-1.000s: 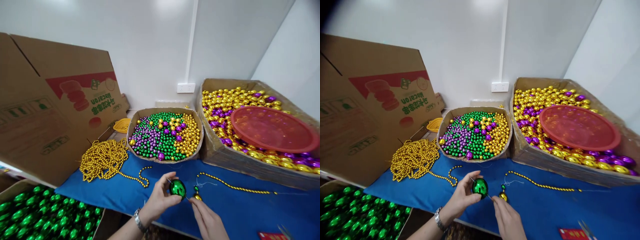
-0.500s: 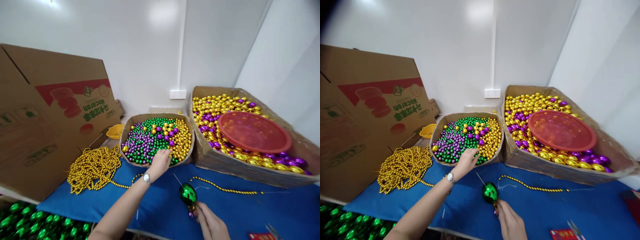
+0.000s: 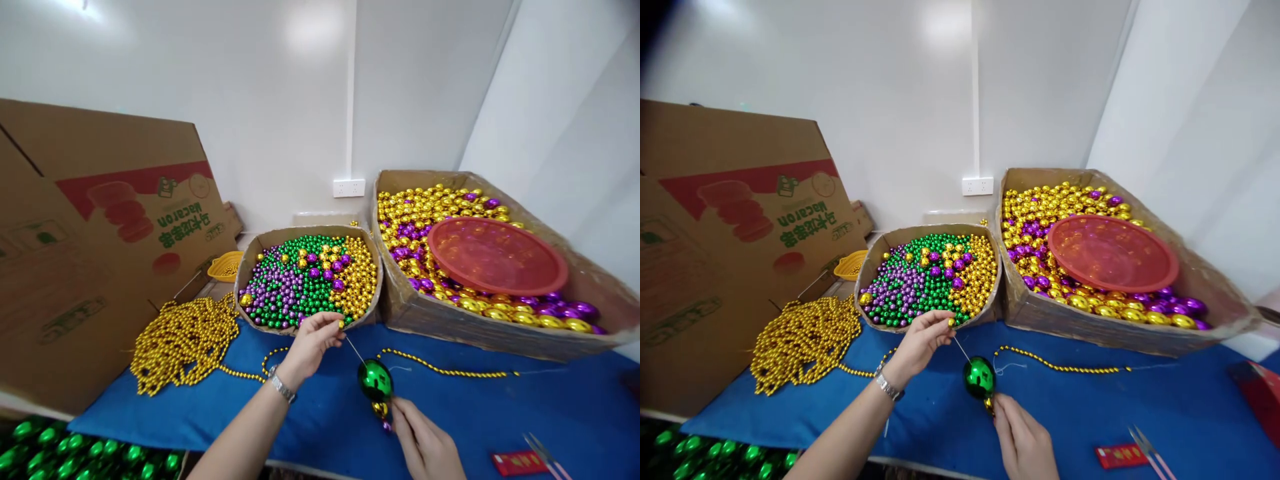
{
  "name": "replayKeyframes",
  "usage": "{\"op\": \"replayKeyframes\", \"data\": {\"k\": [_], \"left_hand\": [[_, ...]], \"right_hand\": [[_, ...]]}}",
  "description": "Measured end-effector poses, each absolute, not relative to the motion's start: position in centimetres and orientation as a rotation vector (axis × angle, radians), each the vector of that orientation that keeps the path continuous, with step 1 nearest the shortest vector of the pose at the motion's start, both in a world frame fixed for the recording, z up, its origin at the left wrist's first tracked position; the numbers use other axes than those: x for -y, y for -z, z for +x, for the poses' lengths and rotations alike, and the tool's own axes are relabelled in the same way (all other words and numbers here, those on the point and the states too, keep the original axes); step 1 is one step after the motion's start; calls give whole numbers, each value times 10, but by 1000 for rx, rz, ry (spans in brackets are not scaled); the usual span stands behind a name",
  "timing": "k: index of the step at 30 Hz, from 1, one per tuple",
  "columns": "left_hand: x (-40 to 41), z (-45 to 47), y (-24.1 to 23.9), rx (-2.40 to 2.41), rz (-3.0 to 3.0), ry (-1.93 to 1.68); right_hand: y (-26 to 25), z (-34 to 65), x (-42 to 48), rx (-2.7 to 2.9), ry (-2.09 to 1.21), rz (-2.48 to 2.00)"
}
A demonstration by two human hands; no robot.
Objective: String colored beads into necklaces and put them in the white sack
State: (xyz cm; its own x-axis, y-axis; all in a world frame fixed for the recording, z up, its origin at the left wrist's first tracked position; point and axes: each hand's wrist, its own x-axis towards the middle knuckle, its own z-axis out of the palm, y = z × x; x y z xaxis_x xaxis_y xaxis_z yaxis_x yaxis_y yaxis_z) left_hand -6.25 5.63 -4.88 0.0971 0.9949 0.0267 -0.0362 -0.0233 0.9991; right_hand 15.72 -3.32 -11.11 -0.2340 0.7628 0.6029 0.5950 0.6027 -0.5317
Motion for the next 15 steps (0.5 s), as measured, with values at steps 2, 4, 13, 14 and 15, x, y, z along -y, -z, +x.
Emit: {"op": "replayKeyframes", "data": {"k": [2, 4, 13, 14, 15], "left_hand": [[-42, -63, 48, -901, 918, -1235], [-31, -62, 47, -827, 774, -1252], [-22, -63, 45, -843, 784, -1277], [-21, -64, 45, -879, 827, -1288], [-19, -64, 46, -922, 886, -1301]], "right_hand": [[110, 156, 34, 1948, -231, -1079], [110, 154, 33, 1958, -215, -1064], [112, 156, 31, 2005, -63, -1018], [114, 156, 31, 2016, -28, -1020], [117, 156, 31, 2029, 9, -1021]]}}
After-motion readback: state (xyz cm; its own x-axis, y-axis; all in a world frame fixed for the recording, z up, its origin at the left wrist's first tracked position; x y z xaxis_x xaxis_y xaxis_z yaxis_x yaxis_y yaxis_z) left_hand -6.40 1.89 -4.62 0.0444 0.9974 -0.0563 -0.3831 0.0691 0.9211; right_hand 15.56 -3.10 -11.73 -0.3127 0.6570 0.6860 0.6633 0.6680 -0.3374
